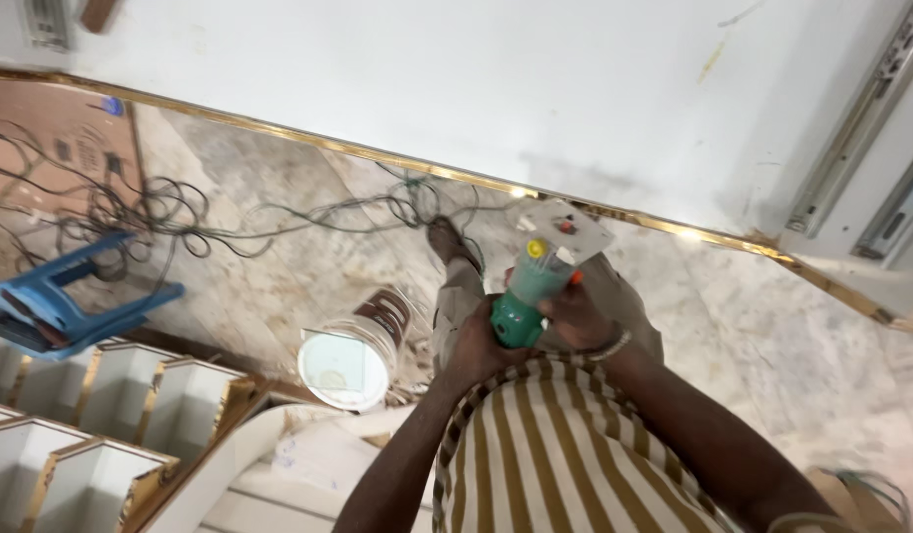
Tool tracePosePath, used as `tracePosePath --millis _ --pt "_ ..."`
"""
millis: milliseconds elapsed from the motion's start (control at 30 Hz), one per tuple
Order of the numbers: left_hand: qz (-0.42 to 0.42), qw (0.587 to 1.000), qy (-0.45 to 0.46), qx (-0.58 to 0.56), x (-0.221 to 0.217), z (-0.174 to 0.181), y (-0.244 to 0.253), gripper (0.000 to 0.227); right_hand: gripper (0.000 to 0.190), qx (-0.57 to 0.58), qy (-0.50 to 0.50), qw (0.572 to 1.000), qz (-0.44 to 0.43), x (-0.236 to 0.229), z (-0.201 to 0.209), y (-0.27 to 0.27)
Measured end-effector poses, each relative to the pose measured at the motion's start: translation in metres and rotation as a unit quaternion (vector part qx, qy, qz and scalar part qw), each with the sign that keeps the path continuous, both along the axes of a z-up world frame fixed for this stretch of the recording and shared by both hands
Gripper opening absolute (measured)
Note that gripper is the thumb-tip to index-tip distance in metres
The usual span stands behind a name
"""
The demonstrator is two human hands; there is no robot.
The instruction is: The person uses a handheld electric trimmer to smooth the edges of a white wooden cabinet frame. They then switch to a metal scraper to remove excess material and clean the edges. The person also handles a small wooden piece and a power plug during the process.
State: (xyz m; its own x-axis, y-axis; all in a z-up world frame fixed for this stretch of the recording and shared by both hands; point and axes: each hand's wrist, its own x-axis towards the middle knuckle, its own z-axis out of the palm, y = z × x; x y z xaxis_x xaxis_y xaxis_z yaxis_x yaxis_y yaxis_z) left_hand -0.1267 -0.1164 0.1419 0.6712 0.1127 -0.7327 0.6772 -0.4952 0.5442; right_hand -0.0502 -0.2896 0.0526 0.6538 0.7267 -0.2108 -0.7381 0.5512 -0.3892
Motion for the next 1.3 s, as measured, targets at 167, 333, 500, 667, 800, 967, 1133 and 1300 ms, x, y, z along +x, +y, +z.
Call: tracePosePath --millis 167,333,500,667,800,967,1133,1300 --pt "-0.006 0.995 0.094 0.023 -0.008 -0.033 -0.042 0.094 0.054 -0.1 0.142 0.985 0.025 -0.034 -0.059 -0.022" --pt "0.034 0.996 0.022 -0.077 0.014 -0.053 -0.066 0.121 0.046 -0.095 0.159 0.983 0.014 -0.036 -0.066 -0.054" --pt "0.035 0.995 0.064 -0.068 0.019 -0.078 -0.084 0.114 0.045 -0.128 0.17 0.977 0.007 -0.034 -0.074 -0.073" --pt "0.053 0.994 0.066 -0.073 0.011 -0.095 -0.094 0.109 0.046 -0.114 0.198 0.973 0.006 -0.04 -0.09 -0.081" --pt "0.052 0.994 0.035 -0.087 0.019 -0.102 -0.095 0.11 0.045 -0.13 0.172 0.976 0.011 -0.04 -0.102 -0.084" --pt "0.05 0.992 0.082 -0.077 0.018 -0.115 -0.097 0.108 0.042 -0.137 0.196 0.971 0.018 -0.043 -0.114 -0.084" --pt "0.046 0.992 0.098 -0.066 0.014 -0.128 -0.094 0.104 0.041 -0.155 0.179 0.971 0.022 -0.039 -0.115 -0.079" --pt "0.047 0.993 0.081 -0.066 0.01 -0.135 -0.09 0.101 0.04 -0.159 0.178 0.971 0.022 -0.033 -0.112 -0.073"
